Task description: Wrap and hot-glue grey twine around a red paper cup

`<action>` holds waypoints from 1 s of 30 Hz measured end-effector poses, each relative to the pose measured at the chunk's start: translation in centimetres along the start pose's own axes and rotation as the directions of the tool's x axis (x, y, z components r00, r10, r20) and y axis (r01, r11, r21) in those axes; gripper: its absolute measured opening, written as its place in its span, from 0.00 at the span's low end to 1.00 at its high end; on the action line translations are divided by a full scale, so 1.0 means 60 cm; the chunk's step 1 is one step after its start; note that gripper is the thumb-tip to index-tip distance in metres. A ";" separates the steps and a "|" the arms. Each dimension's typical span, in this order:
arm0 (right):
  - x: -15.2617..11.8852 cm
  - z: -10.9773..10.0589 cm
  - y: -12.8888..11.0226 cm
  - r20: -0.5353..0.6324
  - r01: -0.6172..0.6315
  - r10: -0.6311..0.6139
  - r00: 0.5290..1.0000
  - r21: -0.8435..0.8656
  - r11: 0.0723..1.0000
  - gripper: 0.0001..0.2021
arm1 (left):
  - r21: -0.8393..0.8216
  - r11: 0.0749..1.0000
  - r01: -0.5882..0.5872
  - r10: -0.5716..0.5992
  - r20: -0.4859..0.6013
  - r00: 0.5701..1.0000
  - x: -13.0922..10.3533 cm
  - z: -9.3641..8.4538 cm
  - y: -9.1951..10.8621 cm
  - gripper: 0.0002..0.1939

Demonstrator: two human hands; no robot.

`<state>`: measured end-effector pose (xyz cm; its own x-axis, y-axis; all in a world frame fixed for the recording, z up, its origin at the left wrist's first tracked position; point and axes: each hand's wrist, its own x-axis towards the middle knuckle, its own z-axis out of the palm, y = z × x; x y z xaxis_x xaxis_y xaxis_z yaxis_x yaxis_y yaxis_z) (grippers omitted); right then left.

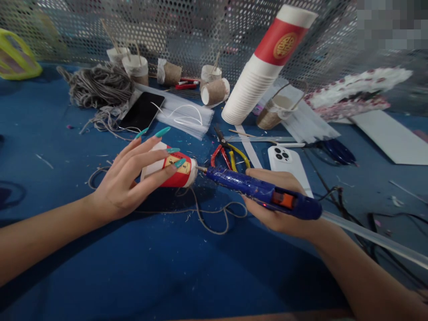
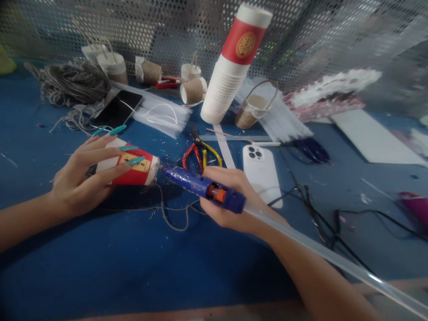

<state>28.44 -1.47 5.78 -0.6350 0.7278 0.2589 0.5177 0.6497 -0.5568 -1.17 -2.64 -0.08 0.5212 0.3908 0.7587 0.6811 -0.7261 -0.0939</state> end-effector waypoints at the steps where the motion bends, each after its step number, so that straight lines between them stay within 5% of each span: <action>1: 0.000 0.000 0.000 0.002 -0.001 0.001 1.000 -0.001 1.000 0.12 | -0.007 1.000 0.004 -0.004 0.004 1.000 0.000 0.000 0.000 0.18; 25: 0.002 -0.008 -0.006 0.090 0.063 -0.070 0.993 0.080 0.995 0.14 | 0.043 0.995 0.094 -0.096 0.058 0.994 0.001 -0.003 0.005 0.23; 30: -0.001 -0.010 -0.006 0.022 -0.020 0.020 1.000 -0.030 0.999 0.10 | 0.056 0.992 0.109 -0.113 0.070 0.991 0.001 0.001 -0.001 0.26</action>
<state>28.63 -1.58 6.43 -0.6371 0.7357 0.2299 0.5471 0.6417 -0.5376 -1.12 -2.55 -0.07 0.4753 0.5089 0.7177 0.7618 -0.6462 -0.0464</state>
